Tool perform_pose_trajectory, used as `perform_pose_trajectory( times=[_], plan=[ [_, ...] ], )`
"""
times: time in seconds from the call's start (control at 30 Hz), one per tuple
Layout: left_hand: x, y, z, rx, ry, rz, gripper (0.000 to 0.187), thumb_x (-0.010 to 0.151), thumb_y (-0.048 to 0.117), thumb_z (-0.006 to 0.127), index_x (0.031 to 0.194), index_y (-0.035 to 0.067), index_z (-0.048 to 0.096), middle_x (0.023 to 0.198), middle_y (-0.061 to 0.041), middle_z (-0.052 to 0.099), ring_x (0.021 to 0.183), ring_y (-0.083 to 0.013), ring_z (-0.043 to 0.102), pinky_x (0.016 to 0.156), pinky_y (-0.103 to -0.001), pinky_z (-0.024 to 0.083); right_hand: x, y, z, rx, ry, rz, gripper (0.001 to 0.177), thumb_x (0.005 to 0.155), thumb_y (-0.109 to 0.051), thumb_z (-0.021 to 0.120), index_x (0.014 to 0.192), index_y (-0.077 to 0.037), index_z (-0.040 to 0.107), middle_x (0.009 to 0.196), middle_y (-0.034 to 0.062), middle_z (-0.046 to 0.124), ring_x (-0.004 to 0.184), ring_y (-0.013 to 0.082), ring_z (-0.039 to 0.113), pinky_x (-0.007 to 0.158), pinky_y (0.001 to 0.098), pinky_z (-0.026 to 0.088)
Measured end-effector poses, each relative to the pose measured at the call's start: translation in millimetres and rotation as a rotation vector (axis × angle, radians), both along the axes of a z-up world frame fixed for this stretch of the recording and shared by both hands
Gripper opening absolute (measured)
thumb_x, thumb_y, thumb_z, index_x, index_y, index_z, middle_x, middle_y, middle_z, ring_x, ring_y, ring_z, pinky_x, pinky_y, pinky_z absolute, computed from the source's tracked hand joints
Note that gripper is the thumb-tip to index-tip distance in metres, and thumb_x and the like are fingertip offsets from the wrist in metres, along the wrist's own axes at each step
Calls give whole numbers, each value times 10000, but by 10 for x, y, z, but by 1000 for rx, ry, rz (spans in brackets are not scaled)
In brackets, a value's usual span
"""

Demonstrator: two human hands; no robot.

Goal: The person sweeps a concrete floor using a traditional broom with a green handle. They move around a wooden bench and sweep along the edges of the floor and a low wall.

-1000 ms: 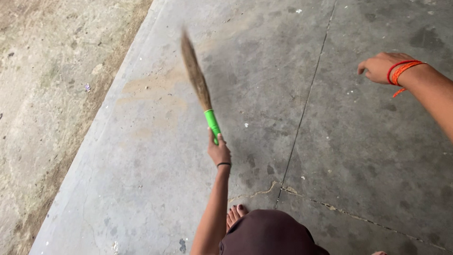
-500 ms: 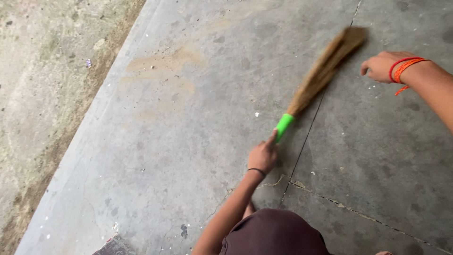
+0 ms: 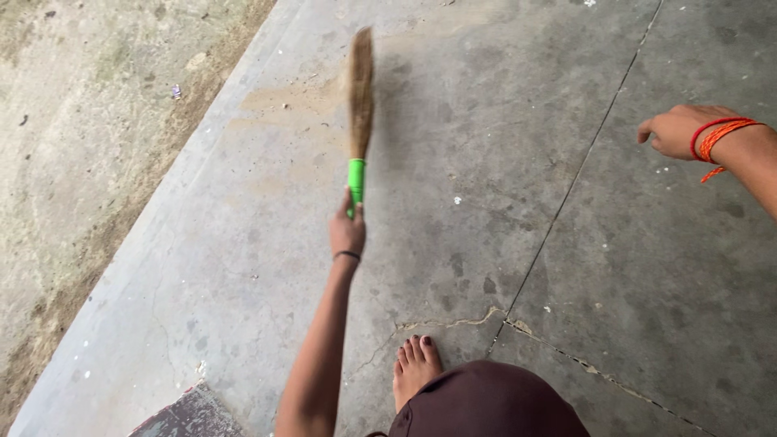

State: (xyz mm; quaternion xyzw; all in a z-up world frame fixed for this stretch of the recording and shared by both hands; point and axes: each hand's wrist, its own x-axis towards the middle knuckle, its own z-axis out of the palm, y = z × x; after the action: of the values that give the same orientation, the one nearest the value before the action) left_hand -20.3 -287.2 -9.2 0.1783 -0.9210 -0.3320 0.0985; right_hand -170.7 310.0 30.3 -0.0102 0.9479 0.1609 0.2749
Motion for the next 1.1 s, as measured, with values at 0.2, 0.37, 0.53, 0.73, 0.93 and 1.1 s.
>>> perform_pose_trajectory(
  times=[0.2,0.37,0.53,0.73,0.93,1.1],
  plan=[
    [760,1152,137,97,-111,-271,543,976,258,605,1506,325,506,873,-232,720,717,-351,707,671,-496,543,-64,-189,-27,25,-4,63,462,1013,-182,486,1402,-366,655,1308,-8,730,1165,232,722,1022,476,580],
    [1146,1453,-32,-48,-230,-466,572,981,327,584,1537,330,451,962,-227,688,840,-422,681,743,-533,543,-72,-356,-43,61,-13,86,458,1040,-203,451,1425,-367,637,1249,-25,780,1123,205,753,1020,460,588],
    [1010,746,-412,-103,-140,-348,564,981,330,579,1532,309,461,952,-213,713,827,-396,695,729,-520,552,-67,-291,-167,86,-13,71,432,1039,-227,483,1419,-358,641,1277,-22,741,1117,205,740,1003,458,601],
    [268,-403,-394,-73,-225,113,512,987,323,563,1497,309,514,893,-206,732,718,-340,711,644,-476,552,-148,-62,-286,155,-2,98,422,1045,-243,488,1407,-387,649,1304,-53,758,1180,185,735,1048,448,577],
    [-40,-542,-8,-81,-85,168,517,1032,299,568,1539,248,482,768,-143,714,553,-206,568,503,-401,464,-193,90,-364,162,17,105,451,1033,-208,490,1406,-399,654,1280,-52,772,1127,176,769,997,422,619],
    [733,-10,-95,-194,-74,-130,511,1081,287,513,1583,252,420,775,-106,671,512,-188,573,422,-349,503,-205,90,-571,247,-3,99,420,1041,-247,509,1414,-387,644,1266,-77,773,1140,135,751,1022,410,596]
  ],
)
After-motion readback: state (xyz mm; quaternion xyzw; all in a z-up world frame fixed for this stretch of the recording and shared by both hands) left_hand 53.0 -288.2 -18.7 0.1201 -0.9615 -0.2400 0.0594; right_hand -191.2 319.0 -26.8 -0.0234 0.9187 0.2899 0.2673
